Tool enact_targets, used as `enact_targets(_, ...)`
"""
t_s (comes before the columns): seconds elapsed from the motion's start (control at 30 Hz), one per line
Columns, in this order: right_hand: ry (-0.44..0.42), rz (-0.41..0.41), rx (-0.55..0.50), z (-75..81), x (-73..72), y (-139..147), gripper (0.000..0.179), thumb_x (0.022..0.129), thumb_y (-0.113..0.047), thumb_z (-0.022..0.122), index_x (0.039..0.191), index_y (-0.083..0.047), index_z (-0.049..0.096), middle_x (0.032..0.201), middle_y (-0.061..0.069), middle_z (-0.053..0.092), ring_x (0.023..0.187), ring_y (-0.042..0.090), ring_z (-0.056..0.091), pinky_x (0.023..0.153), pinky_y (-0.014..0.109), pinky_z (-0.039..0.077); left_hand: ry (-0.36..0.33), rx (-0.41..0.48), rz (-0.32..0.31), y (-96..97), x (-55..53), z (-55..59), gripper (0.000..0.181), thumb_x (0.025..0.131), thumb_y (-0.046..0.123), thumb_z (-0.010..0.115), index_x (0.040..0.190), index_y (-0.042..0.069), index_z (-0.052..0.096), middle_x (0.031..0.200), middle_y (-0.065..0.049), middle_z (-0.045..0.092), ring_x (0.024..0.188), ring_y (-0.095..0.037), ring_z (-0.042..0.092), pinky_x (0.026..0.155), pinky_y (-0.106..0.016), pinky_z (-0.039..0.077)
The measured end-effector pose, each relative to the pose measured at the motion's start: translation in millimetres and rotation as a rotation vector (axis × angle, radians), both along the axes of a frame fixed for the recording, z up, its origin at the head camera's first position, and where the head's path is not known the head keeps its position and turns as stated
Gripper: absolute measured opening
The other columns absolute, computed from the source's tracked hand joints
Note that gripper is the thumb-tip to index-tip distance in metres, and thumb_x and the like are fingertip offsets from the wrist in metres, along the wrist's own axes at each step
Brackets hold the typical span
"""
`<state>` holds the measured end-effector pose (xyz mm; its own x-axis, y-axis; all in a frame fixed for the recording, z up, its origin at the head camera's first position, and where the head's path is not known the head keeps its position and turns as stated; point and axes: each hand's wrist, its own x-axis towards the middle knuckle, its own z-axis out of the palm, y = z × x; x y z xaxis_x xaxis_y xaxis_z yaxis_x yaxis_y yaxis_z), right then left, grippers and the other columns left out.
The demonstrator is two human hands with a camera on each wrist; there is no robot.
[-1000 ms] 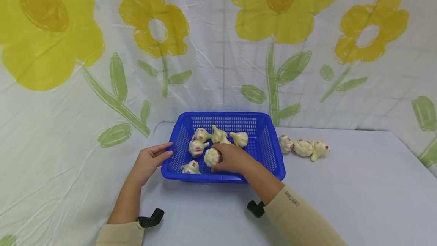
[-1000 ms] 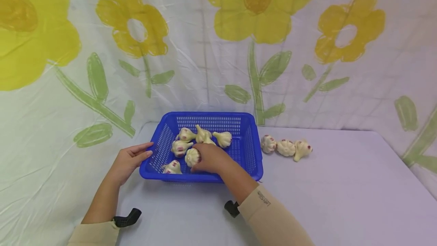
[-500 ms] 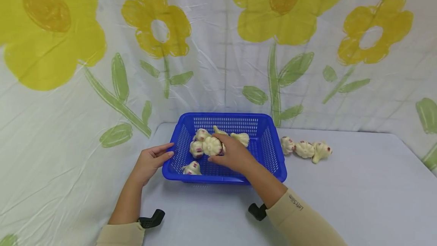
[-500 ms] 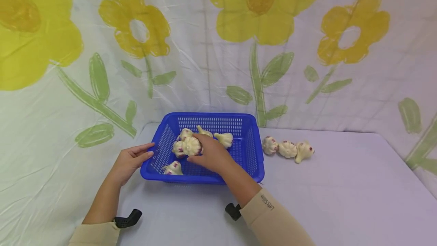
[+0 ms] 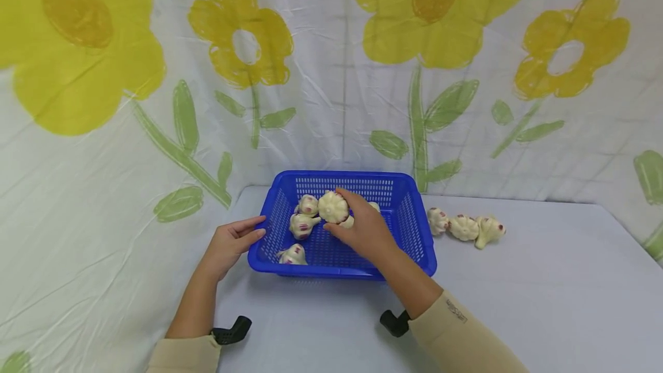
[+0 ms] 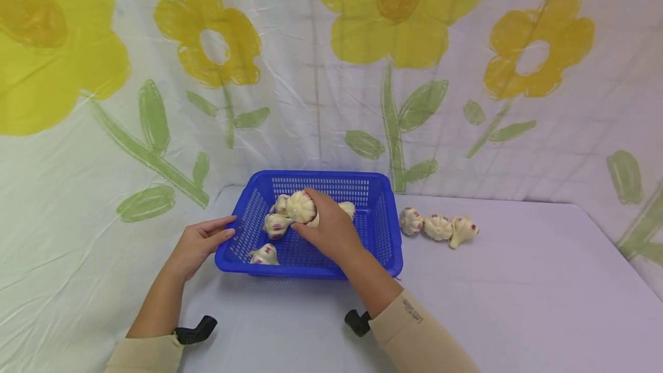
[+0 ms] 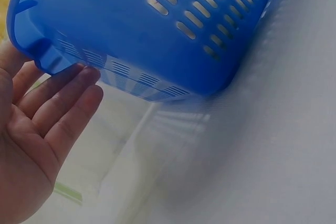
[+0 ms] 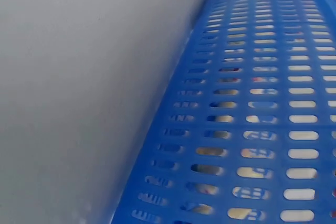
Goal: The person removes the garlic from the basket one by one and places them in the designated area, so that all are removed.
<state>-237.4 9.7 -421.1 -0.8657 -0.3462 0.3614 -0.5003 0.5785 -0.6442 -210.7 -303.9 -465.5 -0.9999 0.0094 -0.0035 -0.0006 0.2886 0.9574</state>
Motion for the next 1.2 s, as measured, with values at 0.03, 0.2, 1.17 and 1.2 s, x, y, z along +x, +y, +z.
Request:
enact_targets(0.03,0.029,-0.011,-0.004,0.6,0.8,2.4,0.074,0.084,-0.034,0.079,0.147,-0.016,0.045,0.143,0.004,0.054,0.127,0.024,0.056,0.098,0.044,0.053,-0.001,-0.001,0.0,0.1,-0.1,0.0,0.058,0.09,0.037,0.071,0.137,0.005,0.058,0.131,-0.021,0.062,0.101,-0.013,0.07,0.086,-0.026,0.057)
enact_targets(0.2,0.132,-0.04,-0.037,2.8,3.0,21.1,0.074,0.085,-0.033,0.078,0.148,-0.016,0.043,0.144,0.006,0.053,0.127,0.025,0.056,0.098,0.045,0.052,-0.005,-0.002,-0.003,0.4,0.3,2.5,0.058,0.09,0.037,0.072,0.137,0.006,0.058,0.131,-0.02,0.062,0.102,-0.014,0.07,0.086,-0.027,0.057)
enact_targets(1.17,-0.156,-0.561,-0.265,-10.0,2.2,219.4,0.081,0.088,-0.034,0.073,0.155,-0.022,0.03,0.154,0.012,0.04,0.138,0.026,0.042,0.112,0.034,0.041,0.007,0.01,-0.009,2.1,1.0,2.0,0.055,0.092,0.035,0.07,0.137,0.006,0.058,0.132,-0.021,0.062,0.107,-0.021,0.069,0.086,-0.025,0.057)
enact_targets(1.2,-0.159,-0.572,-0.26,-11.2,2.5,224.9,0.08,0.088,-0.033,0.073,0.155,-0.021,0.031,0.154,0.013,0.04,0.137,0.026,0.042,0.111,0.03,0.041,0.008,0.009,-0.005,1.4,1.4,2.1,0.055,0.092,0.035,0.07,0.137,0.006,0.058,0.132,-0.021,0.062,0.106,-0.02,0.069,0.086,-0.025,0.057)
